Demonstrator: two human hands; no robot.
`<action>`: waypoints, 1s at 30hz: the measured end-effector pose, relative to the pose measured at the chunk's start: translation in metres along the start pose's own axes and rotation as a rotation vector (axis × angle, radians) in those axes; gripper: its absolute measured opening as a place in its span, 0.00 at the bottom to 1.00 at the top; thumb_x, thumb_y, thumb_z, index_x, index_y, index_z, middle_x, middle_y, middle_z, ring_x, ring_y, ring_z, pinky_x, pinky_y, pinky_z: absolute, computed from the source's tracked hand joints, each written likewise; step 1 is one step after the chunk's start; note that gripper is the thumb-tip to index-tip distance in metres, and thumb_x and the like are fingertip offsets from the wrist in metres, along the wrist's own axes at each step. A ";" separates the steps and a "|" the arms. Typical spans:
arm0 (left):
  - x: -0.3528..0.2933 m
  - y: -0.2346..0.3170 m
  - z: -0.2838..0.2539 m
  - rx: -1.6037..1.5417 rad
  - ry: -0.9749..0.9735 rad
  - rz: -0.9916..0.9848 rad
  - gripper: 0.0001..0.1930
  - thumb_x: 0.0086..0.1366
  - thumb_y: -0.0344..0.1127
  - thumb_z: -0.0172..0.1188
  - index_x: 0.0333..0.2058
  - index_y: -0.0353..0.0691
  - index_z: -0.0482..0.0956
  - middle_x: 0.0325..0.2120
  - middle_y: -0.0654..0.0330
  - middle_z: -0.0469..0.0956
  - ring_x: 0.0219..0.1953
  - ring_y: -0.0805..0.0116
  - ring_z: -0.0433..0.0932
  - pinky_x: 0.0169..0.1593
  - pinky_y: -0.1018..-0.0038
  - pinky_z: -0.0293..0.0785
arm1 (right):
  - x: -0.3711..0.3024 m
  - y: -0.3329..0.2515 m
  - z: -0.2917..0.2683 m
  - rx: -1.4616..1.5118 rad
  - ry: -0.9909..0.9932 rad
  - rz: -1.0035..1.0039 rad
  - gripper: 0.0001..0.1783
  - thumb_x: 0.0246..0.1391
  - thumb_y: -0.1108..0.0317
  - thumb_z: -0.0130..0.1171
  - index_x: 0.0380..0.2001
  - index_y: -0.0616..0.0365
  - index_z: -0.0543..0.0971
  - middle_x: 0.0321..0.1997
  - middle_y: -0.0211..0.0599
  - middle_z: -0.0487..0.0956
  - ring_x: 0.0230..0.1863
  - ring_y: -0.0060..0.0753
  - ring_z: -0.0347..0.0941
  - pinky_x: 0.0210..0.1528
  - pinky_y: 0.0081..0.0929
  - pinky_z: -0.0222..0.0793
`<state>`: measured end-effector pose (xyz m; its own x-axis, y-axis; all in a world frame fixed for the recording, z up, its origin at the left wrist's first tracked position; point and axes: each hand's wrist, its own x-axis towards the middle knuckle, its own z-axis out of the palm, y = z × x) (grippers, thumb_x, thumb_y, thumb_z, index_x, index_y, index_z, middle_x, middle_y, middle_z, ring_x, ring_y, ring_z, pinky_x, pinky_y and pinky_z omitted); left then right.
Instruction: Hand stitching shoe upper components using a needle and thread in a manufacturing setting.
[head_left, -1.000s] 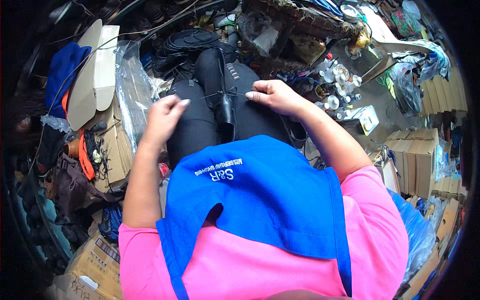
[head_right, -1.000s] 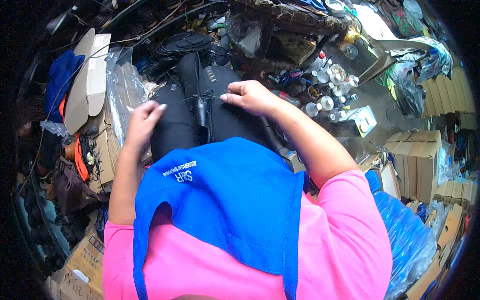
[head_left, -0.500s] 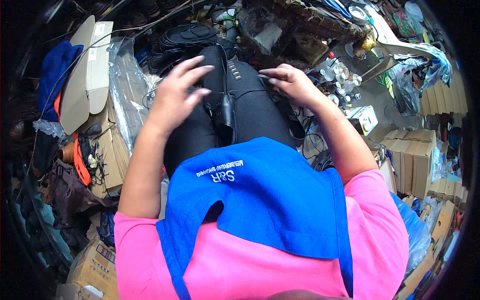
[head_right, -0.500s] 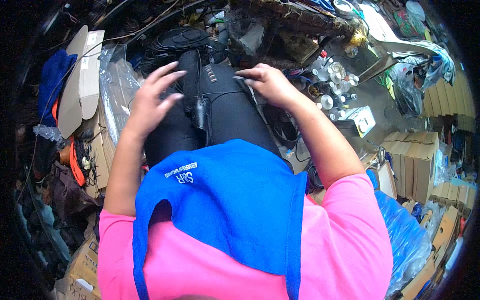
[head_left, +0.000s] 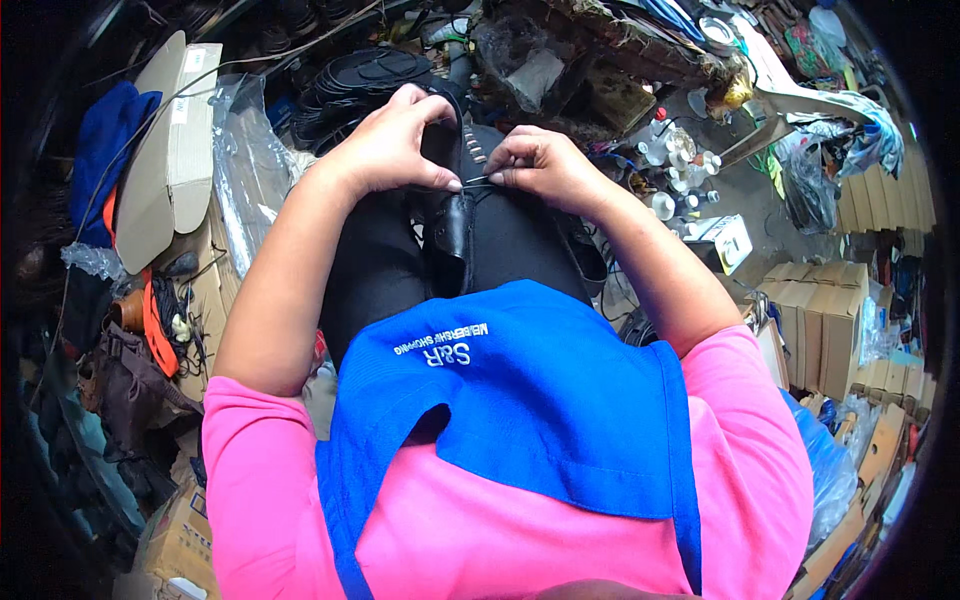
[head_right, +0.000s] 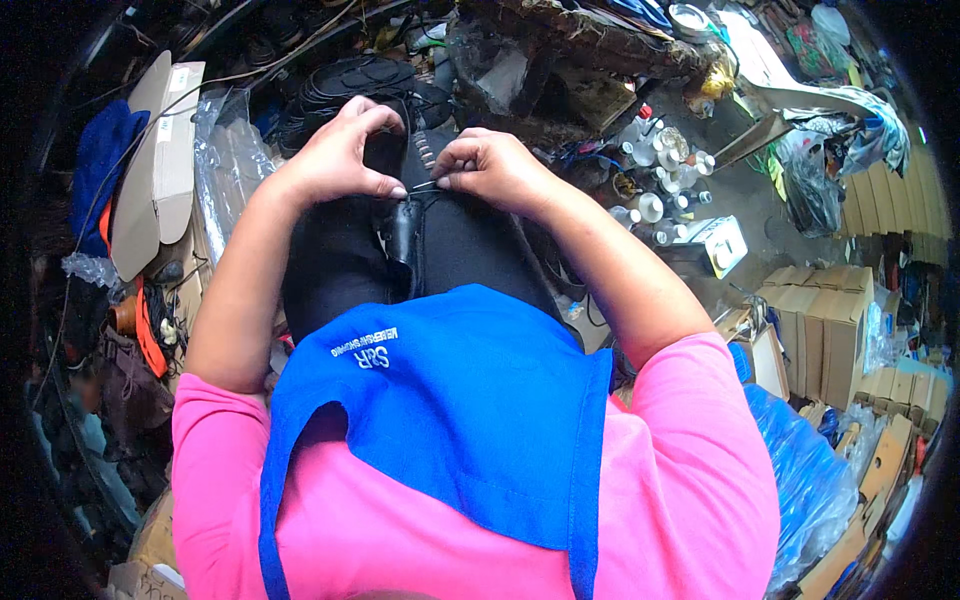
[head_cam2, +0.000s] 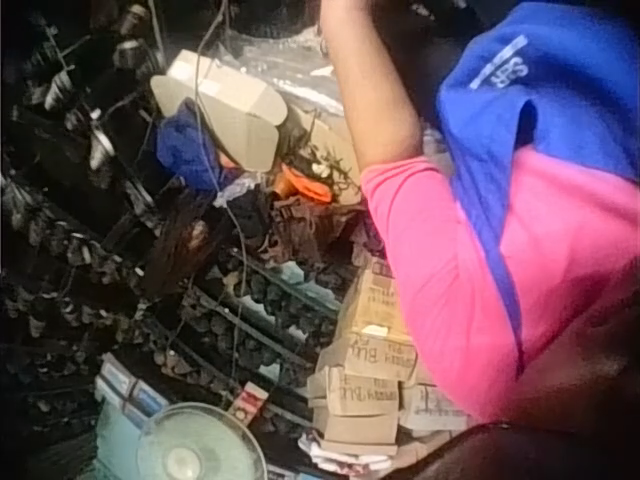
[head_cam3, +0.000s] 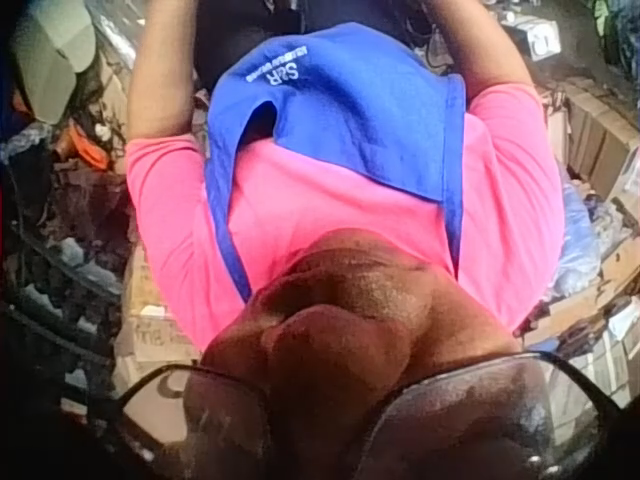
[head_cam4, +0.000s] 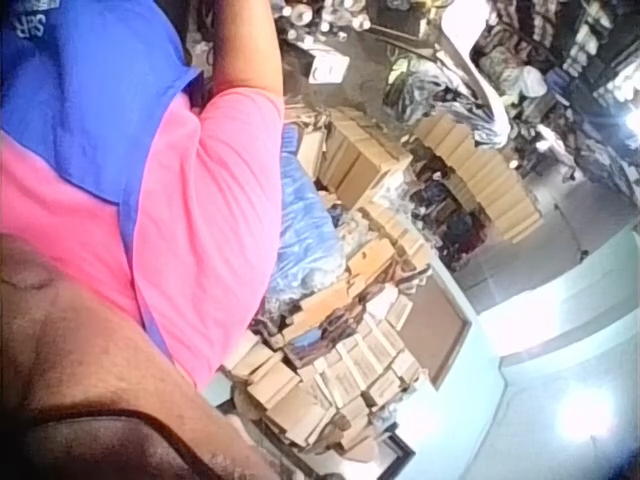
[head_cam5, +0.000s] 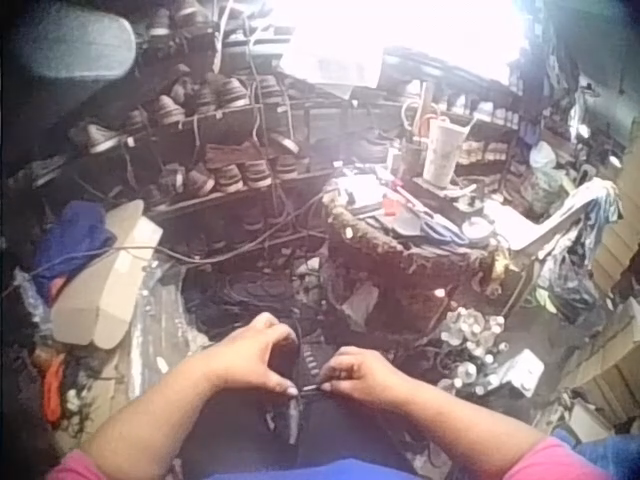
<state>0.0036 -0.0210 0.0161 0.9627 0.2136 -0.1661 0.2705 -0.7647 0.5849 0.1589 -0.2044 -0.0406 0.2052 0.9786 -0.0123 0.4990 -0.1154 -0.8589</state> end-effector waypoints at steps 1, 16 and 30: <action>0.000 0.004 -0.002 0.000 -0.003 0.000 0.35 0.37 0.41 0.77 0.47 0.39 0.74 0.51 0.50 0.69 0.55 0.53 0.70 0.58 0.65 0.68 | 0.000 0.000 0.001 -0.012 -0.012 -0.012 0.09 0.47 0.66 0.68 0.34 0.52 0.83 0.35 0.35 0.77 0.39 0.32 0.75 0.43 0.27 0.71; 0.006 -0.013 0.005 -0.146 -0.246 0.040 0.15 0.51 0.36 0.71 0.33 0.33 0.80 0.32 0.58 0.75 0.38 0.63 0.76 0.44 0.70 0.70 | 0.005 -0.006 0.001 -0.107 -0.064 -0.098 0.10 0.45 0.68 0.67 0.35 0.50 0.84 0.34 0.35 0.78 0.40 0.35 0.76 0.44 0.29 0.72; -0.004 -0.042 0.030 -0.697 -0.248 0.052 0.10 0.55 0.32 0.66 0.35 0.34 0.81 0.31 0.64 0.77 0.38 0.74 0.74 0.48 0.76 0.67 | 0.000 -0.010 0.019 -0.142 0.055 -0.193 0.06 0.46 0.71 0.67 0.30 0.54 0.82 0.30 0.33 0.78 0.33 0.33 0.75 0.38 0.29 0.69</action>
<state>-0.0120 -0.0079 -0.0312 0.9679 -0.0187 -0.2507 0.2428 -0.1889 0.9515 0.1380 -0.2001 -0.0417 0.1385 0.9745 0.1766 0.6462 0.0462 -0.7617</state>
